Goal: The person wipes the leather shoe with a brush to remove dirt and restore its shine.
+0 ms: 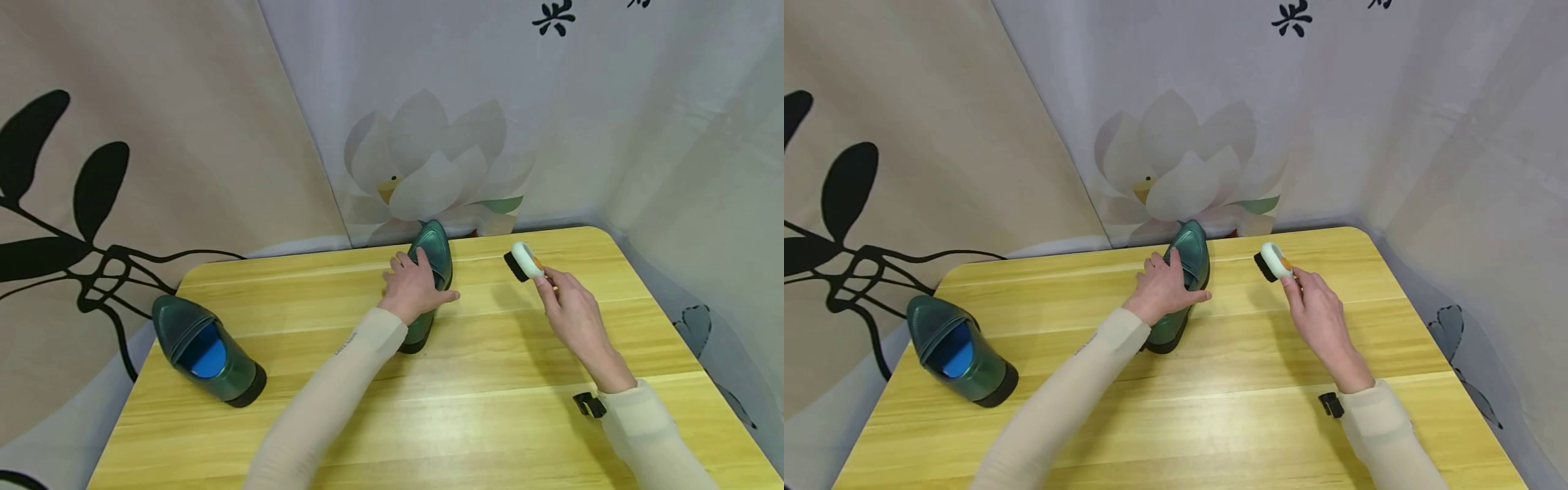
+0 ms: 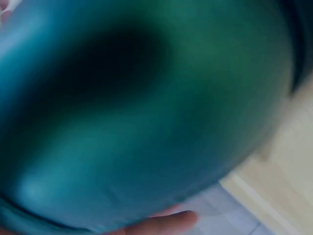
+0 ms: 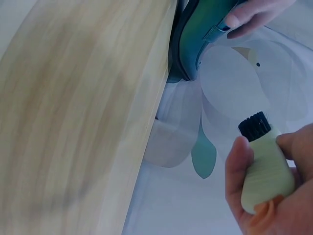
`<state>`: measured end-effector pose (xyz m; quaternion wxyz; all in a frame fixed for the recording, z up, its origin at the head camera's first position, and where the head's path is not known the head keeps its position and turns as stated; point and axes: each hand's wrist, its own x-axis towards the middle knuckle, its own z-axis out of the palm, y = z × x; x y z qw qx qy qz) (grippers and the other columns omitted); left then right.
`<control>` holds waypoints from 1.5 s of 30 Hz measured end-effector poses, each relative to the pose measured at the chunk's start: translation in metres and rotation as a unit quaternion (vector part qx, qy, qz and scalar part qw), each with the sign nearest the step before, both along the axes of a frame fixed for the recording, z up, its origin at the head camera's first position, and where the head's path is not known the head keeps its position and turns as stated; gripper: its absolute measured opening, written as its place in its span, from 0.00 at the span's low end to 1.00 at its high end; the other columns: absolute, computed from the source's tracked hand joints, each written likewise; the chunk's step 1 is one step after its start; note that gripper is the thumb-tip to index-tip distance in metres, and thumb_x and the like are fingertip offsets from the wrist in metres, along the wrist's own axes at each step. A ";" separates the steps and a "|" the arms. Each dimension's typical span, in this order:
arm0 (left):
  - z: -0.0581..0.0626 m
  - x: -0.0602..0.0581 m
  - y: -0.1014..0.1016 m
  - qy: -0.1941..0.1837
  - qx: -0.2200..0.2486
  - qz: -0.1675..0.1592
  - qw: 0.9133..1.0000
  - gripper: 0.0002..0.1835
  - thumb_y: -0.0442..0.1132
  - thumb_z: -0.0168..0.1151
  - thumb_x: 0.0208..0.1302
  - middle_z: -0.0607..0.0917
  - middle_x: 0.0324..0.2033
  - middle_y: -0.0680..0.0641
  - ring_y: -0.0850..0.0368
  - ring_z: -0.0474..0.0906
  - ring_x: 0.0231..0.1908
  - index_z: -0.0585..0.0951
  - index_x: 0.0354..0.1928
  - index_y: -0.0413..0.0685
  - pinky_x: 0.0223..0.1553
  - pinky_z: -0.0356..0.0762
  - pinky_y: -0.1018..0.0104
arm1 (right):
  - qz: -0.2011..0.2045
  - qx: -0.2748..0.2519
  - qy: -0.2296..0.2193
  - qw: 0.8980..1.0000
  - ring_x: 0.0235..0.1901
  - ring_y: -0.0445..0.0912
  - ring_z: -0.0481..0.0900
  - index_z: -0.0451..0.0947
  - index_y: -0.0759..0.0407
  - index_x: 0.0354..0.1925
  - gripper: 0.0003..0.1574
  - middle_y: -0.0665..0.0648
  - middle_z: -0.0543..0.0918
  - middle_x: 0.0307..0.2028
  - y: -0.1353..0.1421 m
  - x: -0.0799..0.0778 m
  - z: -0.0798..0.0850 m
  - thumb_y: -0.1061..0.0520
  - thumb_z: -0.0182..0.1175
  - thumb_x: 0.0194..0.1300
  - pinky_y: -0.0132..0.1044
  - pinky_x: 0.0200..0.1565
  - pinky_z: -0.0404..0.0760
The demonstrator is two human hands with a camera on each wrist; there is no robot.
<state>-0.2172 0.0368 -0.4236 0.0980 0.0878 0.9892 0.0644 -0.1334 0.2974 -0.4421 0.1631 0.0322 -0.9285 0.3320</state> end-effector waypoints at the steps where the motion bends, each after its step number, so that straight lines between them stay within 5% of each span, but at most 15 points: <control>1: 0.000 0.000 0.000 -0.004 -0.002 0.005 1.000 0.65 0.78 0.61 0.57 0.61 0.72 0.25 0.29 0.63 0.69 0.51 0.82 0.41 0.62 0.72 0.35 | 0.000 -0.001 -0.002 1.000 0.31 0.54 0.77 0.72 0.77 0.65 0.32 0.69 0.82 0.42 0.000 0.000 0.000 0.49 0.48 0.84 0.43 0.30 0.73; 13: -0.001 -0.004 -0.006 -0.046 0.043 0.014 0.998 0.56 0.63 0.66 0.66 0.61 0.69 0.25 0.34 0.79 0.51 0.50 0.83 0.43 0.50 0.82 0.49 | 0.001 -0.005 -0.011 1.000 0.30 0.52 0.76 0.72 0.76 0.66 0.32 0.67 0.82 0.42 -0.002 0.000 -0.003 0.48 0.48 0.84 0.41 0.29 0.73; 23: -0.006 -0.003 -0.016 -0.018 0.072 0.000 0.997 0.50 0.58 0.68 0.65 0.68 0.63 0.29 0.41 0.80 0.37 0.56 0.81 0.45 0.43 0.81 0.47 | 0.003 -0.007 -0.011 1.000 0.29 0.51 0.75 0.72 0.75 0.66 0.32 0.67 0.82 0.42 -0.004 -0.001 -0.004 0.48 0.48 0.84 0.40 0.28 0.72; 33: 0.003 0.014 -0.046 -0.004 0.152 0.012 0.988 0.51 0.58 0.68 0.64 0.60 0.71 0.25 0.47 0.76 0.23 0.55 0.82 0.49 0.29 0.79 0.51 | 0.003 -0.009 -0.018 1.000 0.30 0.51 0.77 0.72 0.75 0.67 0.33 0.66 0.81 0.42 -0.006 0.000 -0.002 0.47 0.48 0.84 0.39 0.28 0.73; 45: 0.007 0.047 -0.112 0.054 0.216 0.061 0.973 0.53 0.61 0.71 0.60 0.65 0.65 0.31 0.40 0.77 0.32 0.57 0.82 0.55 0.30 0.78 0.51 | 0.009 -0.014 -0.021 1.000 0.27 0.48 0.77 0.71 0.74 0.67 0.33 0.66 0.81 0.42 -0.014 0.002 -0.001 0.47 0.47 0.84 0.38 0.26 0.74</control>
